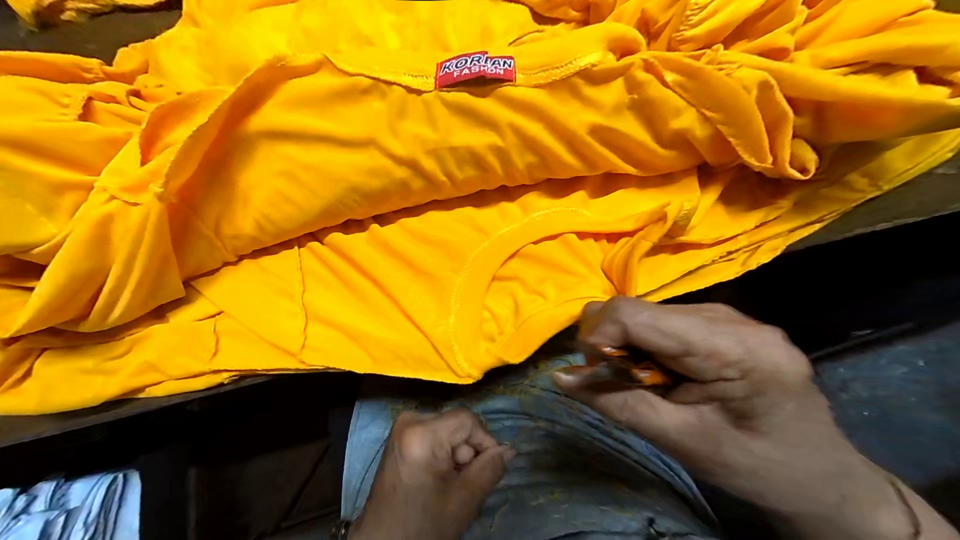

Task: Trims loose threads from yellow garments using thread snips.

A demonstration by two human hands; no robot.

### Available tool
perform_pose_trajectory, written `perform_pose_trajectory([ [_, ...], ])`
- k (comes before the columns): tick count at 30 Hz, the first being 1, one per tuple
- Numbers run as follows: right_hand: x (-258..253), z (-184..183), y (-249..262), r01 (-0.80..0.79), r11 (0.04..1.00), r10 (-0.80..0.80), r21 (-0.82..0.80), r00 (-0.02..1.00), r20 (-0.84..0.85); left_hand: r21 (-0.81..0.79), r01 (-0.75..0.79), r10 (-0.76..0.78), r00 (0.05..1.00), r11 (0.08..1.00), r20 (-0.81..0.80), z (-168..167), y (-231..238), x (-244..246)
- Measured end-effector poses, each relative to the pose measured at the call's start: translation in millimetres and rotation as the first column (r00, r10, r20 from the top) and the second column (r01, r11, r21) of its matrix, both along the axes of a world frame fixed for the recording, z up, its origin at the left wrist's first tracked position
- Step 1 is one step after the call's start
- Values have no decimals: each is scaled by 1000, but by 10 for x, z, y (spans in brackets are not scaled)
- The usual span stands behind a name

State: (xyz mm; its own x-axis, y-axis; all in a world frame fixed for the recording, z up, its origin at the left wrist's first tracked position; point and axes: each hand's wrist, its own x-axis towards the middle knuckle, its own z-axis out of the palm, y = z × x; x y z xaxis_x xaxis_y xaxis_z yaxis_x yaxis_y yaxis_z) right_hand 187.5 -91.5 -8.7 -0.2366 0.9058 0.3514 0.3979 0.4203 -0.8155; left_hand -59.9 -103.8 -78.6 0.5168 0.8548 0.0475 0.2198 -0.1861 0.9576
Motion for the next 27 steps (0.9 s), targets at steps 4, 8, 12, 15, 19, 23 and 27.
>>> perform_pose_trajectory([
  [4,434,79,-12,218,975,-221,39,970,103,493,-166,229,971,854,-70,95,-61,-86],
  [8,835,144,-28,405,914,-401,17,895,195,644,-216,372,921,734,-114,248,208,-149],
  [12,994,84,13,450,892,-443,37,857,262,687,-141,364,912,713,-190,322,491,-316],
  [15,1010,-27,100,466,883,-464,63,842,276,641,-102,268,949,760,-166,417,613,-441],
  [19,1053,-154,261,436,863,-503,254,701,505,620,-184,251,968,763,-21,518,758,-400],
  [23,1149,-4,363,427,851,-526,306,694,492,640,-321,323,939,698,118,634,918,-320],
  [27,1158,258,400,359,916,-399,177,852,339,657,-382,350,918,650,187,707,1064,-267],
])
